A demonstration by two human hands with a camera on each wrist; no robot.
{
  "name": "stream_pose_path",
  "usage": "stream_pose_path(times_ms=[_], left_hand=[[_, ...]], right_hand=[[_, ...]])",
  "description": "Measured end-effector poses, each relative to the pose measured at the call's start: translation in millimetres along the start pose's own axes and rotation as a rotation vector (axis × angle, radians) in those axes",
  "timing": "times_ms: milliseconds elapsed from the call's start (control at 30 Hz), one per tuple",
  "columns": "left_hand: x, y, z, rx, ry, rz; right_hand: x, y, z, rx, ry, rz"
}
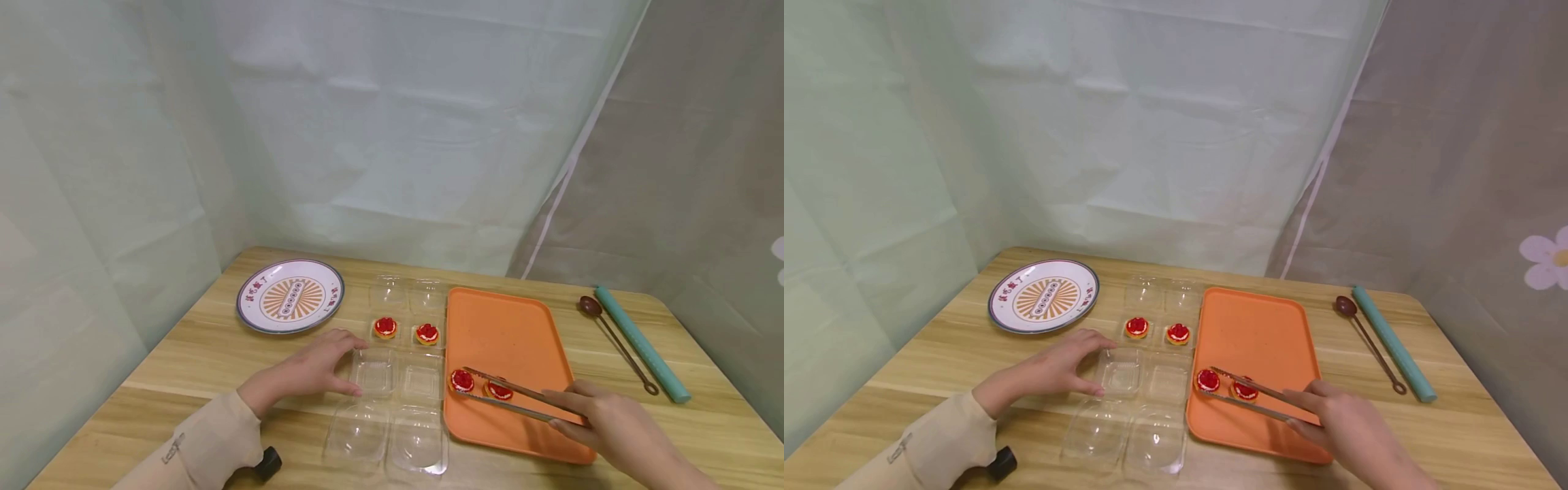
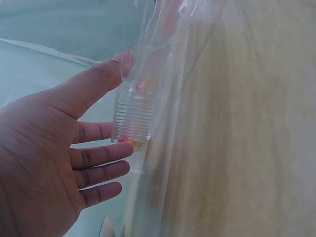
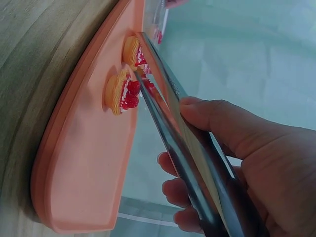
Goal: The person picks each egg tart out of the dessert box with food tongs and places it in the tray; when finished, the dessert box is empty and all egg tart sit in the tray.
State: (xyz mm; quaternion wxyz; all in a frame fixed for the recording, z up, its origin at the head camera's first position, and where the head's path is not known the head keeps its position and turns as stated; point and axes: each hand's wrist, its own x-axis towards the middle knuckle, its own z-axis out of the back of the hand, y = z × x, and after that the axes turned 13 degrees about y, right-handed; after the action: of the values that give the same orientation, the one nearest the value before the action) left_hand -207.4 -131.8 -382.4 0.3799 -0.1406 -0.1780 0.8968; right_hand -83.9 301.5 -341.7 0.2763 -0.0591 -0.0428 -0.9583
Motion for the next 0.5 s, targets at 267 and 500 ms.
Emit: stream_pose_path(times_ms=[267,500], left_hand=[[0.5,-2.9,1.1,0.025,0.002,0.009],[-1.0,-3.0,0.9,0.049,0.012,-0.003]], right_hand=[[-2.9,-1.2,0.1,0.052,-0.033,-0.047],[-5.5,-2.9,0.9,0.092,-0.067,-0.044]])
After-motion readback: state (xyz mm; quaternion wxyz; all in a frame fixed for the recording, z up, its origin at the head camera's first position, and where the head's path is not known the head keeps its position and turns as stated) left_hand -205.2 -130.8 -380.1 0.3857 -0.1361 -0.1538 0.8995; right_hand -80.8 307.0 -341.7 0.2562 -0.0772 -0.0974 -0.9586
